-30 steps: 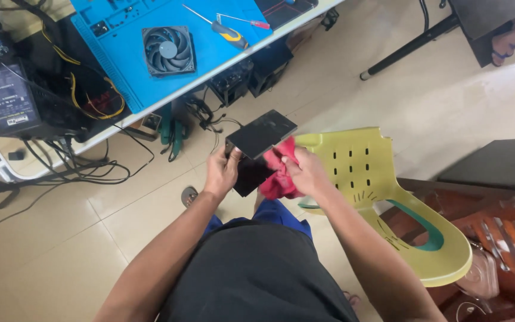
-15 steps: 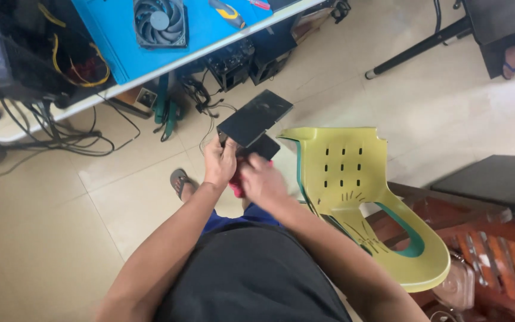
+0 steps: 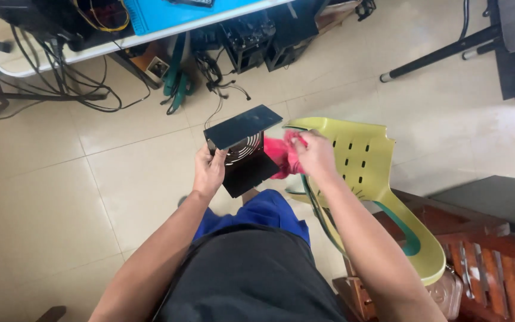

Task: Disassembling a computer power supply unit to remove the fan and clean the internal casing.

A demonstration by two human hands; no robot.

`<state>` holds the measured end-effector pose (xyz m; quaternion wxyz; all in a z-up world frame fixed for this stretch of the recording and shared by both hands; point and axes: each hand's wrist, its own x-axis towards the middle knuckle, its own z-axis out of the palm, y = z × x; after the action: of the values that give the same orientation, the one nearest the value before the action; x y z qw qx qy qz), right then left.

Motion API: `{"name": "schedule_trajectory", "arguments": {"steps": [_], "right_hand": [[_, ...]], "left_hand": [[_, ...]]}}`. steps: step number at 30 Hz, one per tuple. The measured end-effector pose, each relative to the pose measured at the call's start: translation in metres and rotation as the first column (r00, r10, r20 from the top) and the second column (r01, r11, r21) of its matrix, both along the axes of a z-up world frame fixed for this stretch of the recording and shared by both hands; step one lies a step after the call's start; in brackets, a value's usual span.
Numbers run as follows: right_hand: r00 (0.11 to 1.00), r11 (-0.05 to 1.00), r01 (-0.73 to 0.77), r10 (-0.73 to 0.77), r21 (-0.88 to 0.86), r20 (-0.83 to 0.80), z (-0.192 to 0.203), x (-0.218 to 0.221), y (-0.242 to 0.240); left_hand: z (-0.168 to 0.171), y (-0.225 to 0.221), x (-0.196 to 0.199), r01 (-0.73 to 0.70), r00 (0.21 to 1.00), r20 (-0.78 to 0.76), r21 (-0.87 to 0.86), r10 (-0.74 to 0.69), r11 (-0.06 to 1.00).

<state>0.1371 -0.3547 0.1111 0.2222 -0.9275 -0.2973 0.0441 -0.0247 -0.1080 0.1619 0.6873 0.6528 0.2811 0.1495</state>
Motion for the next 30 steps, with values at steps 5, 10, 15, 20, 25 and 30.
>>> {"name": "schedule_trajectory", "arguments": {"steps": [5,10,15,20,25,30], "right_hand": [[0.931,0.951,0.172,-0.073,0.255,-0.358,0.109,-0.103,0.070],[0.898,0.897,-0.440,0.441,0.051,-0.008,0.071,-0.178,0.073],[0.963,0.972,-0.177,0.139,-0.154,-0.229,0.059,-0.196,0.046],[0.997,0.995,-0.004,0.012,0.098,-0.078,0.061,-0.193,0.078],[0.893,0.901,-0.409,0.428,0.145,-0.138,0.072,-0.237,0.110],[0.899,0.901,-0.431,0.434,0.056,-0.060,0.043,-0.179,0.087]], "left_hand": [[0.014,-0.003,-0.034,-0.019,0.996,-0.085,-0.450,-0.022,0.893],[0.005,0.025,-0.084,0.009,1.000,-0.012,-0.189,-0.012,0.982],[-0.010,0.030,-0.134,0.022,0.991,-0.125,-0.263,-0.056,0.965],[-0.009,0.035,-0.153,0.049,0.910,-0.389,-0.235,-0.140,0.971],[-0.017,0.021,-0.157,-0.054,0.966,-0.257,-0.130,0.019,0.990],[-0.024,0.011,-0.138,-0.189,0.973,-0.152,-0.089,0.174,0.978]]}}
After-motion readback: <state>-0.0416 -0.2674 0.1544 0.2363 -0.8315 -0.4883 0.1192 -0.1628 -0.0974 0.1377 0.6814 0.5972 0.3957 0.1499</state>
